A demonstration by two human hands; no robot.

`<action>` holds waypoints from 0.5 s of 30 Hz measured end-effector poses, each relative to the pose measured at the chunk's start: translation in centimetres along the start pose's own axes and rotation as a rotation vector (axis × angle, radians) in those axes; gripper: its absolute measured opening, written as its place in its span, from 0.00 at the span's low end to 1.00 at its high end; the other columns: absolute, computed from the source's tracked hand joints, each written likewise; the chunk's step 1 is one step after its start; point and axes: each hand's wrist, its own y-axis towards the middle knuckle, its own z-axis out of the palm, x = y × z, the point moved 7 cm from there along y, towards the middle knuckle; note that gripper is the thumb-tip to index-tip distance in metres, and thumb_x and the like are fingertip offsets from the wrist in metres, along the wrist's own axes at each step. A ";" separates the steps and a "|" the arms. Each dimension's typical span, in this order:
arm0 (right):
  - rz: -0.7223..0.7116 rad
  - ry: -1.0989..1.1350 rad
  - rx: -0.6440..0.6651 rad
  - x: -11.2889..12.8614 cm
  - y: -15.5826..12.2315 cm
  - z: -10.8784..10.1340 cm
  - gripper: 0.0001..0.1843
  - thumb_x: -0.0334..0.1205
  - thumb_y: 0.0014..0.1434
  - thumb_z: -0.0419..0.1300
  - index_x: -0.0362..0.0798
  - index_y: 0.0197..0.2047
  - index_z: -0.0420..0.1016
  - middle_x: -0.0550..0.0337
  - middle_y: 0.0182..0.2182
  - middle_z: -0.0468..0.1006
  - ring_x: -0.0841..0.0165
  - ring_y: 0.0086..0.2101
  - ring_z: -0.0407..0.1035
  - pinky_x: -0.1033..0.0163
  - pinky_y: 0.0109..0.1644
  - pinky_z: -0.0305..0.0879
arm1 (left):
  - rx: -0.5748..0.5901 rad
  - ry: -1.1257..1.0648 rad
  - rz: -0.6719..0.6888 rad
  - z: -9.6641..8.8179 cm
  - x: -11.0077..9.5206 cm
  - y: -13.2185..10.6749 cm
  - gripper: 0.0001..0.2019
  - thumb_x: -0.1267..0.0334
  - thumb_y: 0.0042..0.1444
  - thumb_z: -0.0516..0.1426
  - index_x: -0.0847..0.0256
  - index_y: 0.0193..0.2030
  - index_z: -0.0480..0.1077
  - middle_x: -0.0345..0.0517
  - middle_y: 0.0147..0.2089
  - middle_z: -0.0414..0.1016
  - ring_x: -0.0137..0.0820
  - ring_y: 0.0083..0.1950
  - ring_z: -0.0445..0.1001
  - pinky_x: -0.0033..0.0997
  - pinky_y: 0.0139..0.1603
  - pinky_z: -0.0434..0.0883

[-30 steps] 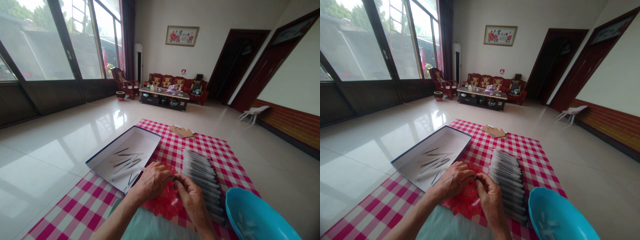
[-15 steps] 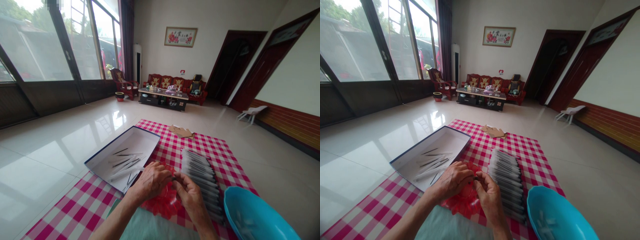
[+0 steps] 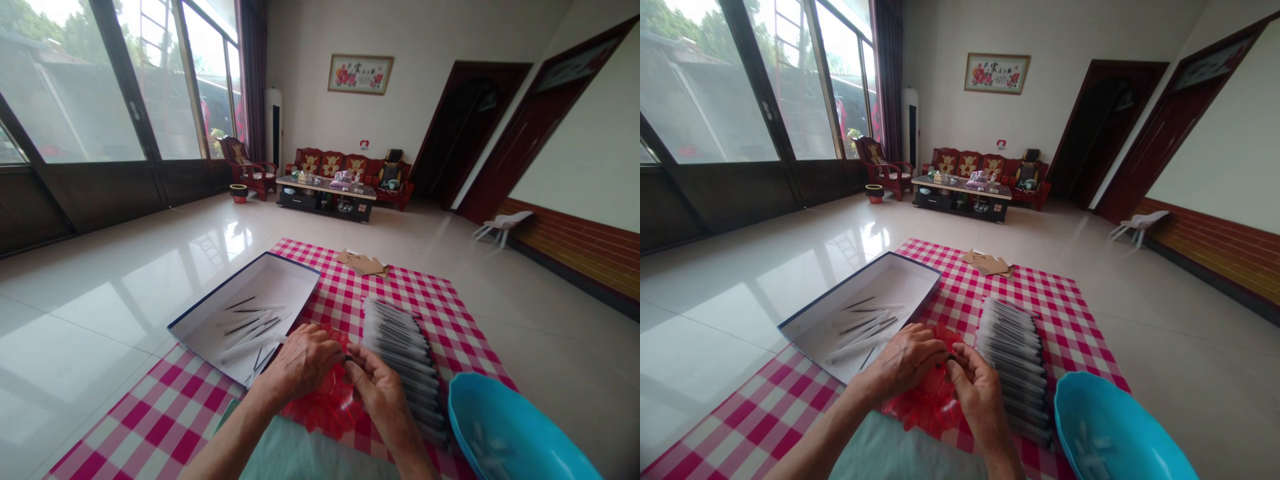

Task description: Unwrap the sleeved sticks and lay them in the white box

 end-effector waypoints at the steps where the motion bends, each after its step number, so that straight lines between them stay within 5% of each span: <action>1: 0.021 0.000 -0.001 -0.2 0.0 0.0 0.21 0.50 0.50 0.62 0.46 0.43 0.74 0.55 0.31 0.79 0.65 0.29 0.72 0.64 0.30 0.69 | 0.001 0.005 -0.002 0.1 0.0 0.0 0.18 0.59 0.65 0.42 0.60 0.32 0.69 0.42 0.29 0.68 0.29 0.31 0.64 0.31 0.38 0.59; 4: 0.019 -0.071 -0.023 -0.5 0.0 -0.5 0.18 0.51 0.51 0.61 0.46 0.39 0.76 0.60 0.24 0.78 0.67 0.23 0.70 0.66 0.25 0.66 | 0.007 0.010 0.009 0.3 0.1 0.0 0.17 0.60 0.65 0.44 0.60 0.30 0.69 0.42 0.28 0.68 0.29 0.31 0.65 0.31 0.38 0.59; 8: -0.089 -0.226 -0.037 -0.2 0.1 -1.0 0.13 0.47 0.53 0.60 0.47 0.37 0.76 0.58 0.27 0.79 0.65 0.26 0.72 0.65 0.29 0.67 | 0.001 -0.010 0.001 0.1 1.1 -0.1 0.17 0.60 0.64 0.44 0.60 0.30 0.69 0.42 0.28 0.69 0.29 0.30 0.65 0.30 0.38 0.59; 15: -0.353 -0.743 0.147 1.7 -1.3 2.3 0.10 0.33 0.59 0.51 0.49 0.35 0.73 0.56 0.32 0.77 0.63 0.33 0.72 0.62 0.37 0.65 | -0.020 -0.016 -0.072 -0.9 2.9 -0.5 0.17 0.59 0.64 0.44 0.59 0.33 0.70 0.42 0.30 0.70 0.29 0.32 0.66 0.30 0.40 0.60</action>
